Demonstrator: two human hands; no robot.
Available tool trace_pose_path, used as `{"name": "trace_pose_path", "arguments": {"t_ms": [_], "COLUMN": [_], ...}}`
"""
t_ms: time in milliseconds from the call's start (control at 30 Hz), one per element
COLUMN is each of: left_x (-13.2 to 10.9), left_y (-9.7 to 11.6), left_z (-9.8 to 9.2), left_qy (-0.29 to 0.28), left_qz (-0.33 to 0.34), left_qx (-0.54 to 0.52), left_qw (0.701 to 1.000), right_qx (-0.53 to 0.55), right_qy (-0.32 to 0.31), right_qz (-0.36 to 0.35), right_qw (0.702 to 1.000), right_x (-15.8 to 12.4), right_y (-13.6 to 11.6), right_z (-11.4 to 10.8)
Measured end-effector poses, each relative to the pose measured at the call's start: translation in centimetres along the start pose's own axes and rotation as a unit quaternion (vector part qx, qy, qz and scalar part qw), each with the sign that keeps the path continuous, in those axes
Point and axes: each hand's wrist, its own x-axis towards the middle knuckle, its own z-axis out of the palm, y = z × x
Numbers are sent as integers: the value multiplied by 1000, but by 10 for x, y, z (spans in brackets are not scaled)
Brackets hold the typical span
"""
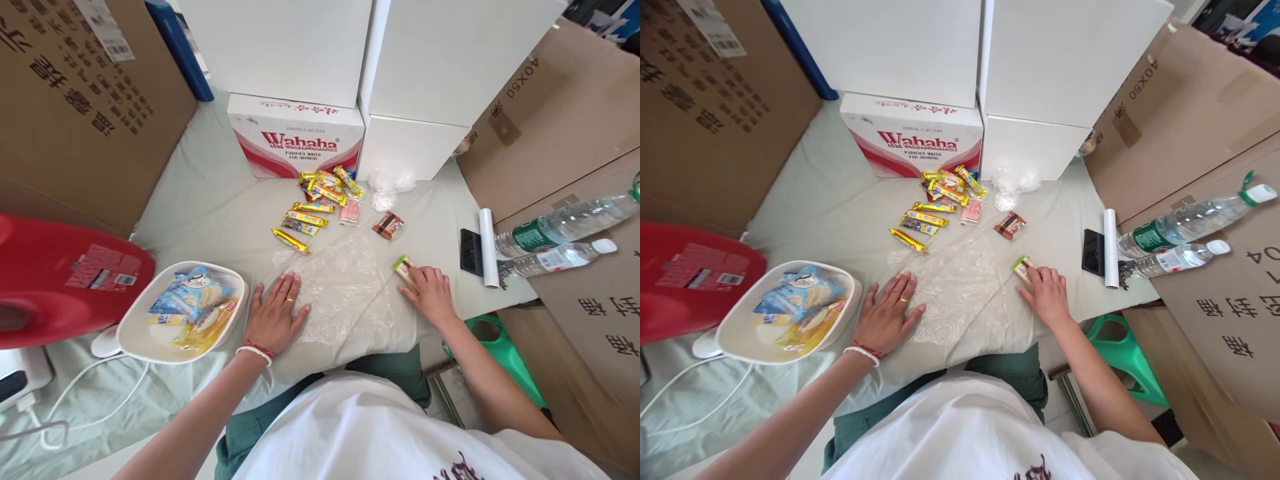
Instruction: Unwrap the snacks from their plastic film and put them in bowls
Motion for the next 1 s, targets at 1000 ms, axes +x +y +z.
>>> {"name": "trace_pose_path", "arguments": {"t_ms": [1000], "left_x": [-5], "left_y": [0], "left_z": [1], "left_qy": [-37], "left_qz": [23], "left_qx": [-17], "left_qw": [999], "right_qx": [133], "right_qy": [-131], "right_qz": [-239], "right_qw": [953], "right_x": [50], "right_y": [-136], "right_z": [-14]}}
